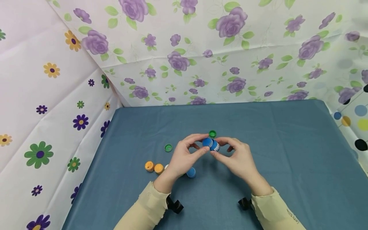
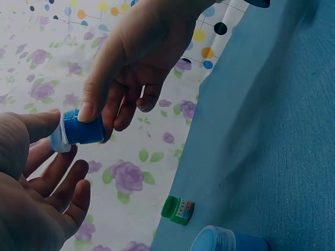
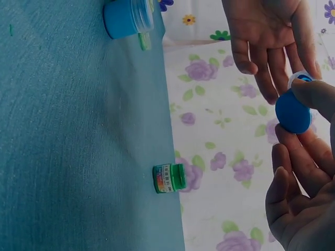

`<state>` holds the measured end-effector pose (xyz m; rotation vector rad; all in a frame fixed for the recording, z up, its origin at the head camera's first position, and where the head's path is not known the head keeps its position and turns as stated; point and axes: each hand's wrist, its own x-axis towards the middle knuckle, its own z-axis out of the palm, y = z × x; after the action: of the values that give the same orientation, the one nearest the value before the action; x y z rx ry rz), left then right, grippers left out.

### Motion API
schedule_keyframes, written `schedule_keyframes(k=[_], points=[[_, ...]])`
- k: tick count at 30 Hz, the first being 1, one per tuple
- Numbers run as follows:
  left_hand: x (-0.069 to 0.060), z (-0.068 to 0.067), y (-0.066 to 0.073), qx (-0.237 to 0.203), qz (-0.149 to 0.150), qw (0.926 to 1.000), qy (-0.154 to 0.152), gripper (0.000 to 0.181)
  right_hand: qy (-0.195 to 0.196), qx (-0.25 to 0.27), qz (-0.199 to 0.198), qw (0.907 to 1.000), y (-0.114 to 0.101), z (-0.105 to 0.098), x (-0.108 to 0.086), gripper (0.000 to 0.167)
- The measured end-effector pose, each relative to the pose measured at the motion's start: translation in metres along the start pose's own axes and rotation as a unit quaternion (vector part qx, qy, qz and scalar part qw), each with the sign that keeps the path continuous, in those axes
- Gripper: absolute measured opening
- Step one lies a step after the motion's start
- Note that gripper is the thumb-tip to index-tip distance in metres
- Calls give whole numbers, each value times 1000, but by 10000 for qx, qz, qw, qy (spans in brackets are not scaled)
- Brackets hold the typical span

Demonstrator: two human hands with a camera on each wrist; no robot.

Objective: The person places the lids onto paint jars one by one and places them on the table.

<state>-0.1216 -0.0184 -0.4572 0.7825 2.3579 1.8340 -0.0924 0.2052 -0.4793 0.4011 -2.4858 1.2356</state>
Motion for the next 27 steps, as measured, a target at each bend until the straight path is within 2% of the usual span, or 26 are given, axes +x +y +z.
schedule_keyframes(k=[6,12,16,23,27], points=[[2,1,1,257,57,9996,-111,42,144,-152,-247,9995,2,1,-1,43],[4,1,5,849,119,9963,-93,34,257,-434,-684,9964,1,0,-1,44],[6,-1,7,1088,107,9939,-154,31,270,-504,-807,9951,-1,-1,-1,44],[6,-6,8,1143,500,9899,-676,42,255,-387,-731,9962,1,-1,-3,45],[7,-5,9,1015,491,9908,-742,49,292,-359,-743,9962,1,-1,-3,46]])
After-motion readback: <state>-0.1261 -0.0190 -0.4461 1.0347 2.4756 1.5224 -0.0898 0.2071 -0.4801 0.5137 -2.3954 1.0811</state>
